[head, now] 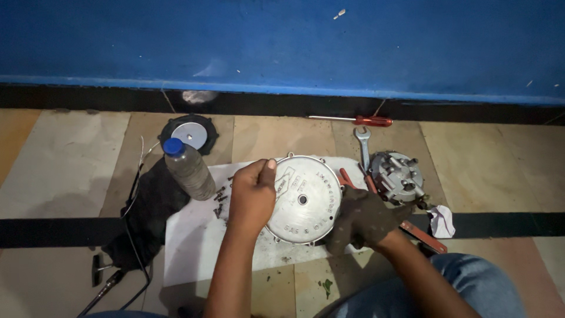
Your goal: The person scrubs a circular metal cover with a small brush, then pours liquid from a plastic bottle onto it. They wipe the cover with a cloth, flip it over, and repeat the scrubbing and wiping process on the other side.
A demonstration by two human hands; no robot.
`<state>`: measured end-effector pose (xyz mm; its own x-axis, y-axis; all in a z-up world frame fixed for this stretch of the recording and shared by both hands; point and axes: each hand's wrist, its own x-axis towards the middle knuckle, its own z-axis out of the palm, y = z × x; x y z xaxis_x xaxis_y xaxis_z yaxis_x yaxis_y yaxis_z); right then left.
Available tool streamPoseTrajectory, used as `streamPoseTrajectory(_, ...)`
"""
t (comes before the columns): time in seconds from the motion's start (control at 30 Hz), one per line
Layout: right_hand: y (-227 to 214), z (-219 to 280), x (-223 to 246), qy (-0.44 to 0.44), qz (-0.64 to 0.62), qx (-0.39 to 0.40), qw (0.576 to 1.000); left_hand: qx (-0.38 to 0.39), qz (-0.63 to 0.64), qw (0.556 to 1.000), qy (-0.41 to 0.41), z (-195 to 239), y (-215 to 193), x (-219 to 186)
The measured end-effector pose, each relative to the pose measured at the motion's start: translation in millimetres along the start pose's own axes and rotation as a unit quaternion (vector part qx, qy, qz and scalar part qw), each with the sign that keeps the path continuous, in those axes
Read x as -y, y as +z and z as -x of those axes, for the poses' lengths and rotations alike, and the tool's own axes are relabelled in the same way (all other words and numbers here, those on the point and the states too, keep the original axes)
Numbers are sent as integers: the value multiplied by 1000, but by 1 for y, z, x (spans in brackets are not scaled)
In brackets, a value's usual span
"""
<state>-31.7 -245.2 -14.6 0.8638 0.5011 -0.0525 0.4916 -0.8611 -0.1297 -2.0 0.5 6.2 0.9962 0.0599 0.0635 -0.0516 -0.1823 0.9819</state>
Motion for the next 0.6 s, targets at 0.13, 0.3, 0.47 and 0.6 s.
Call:
streamPoseTrajectory(0.13,6,3,-4,243,-193,128,942,19,16,1000,2,2,2,-4)
streamPoseTrajectory(0.3,29,1,-19,84,-20,83,993,-33,-19,999,5,5,9,-7)
streamPoseTrajectory(0.47,55,5,-27,123,-156,-29,980,-75,-59,995,5,3,10,-6)
streamPoseTrajectory(0.6,63,9,-31,120,-153,-42,980,-51,-19,999,3,2,4,-5)
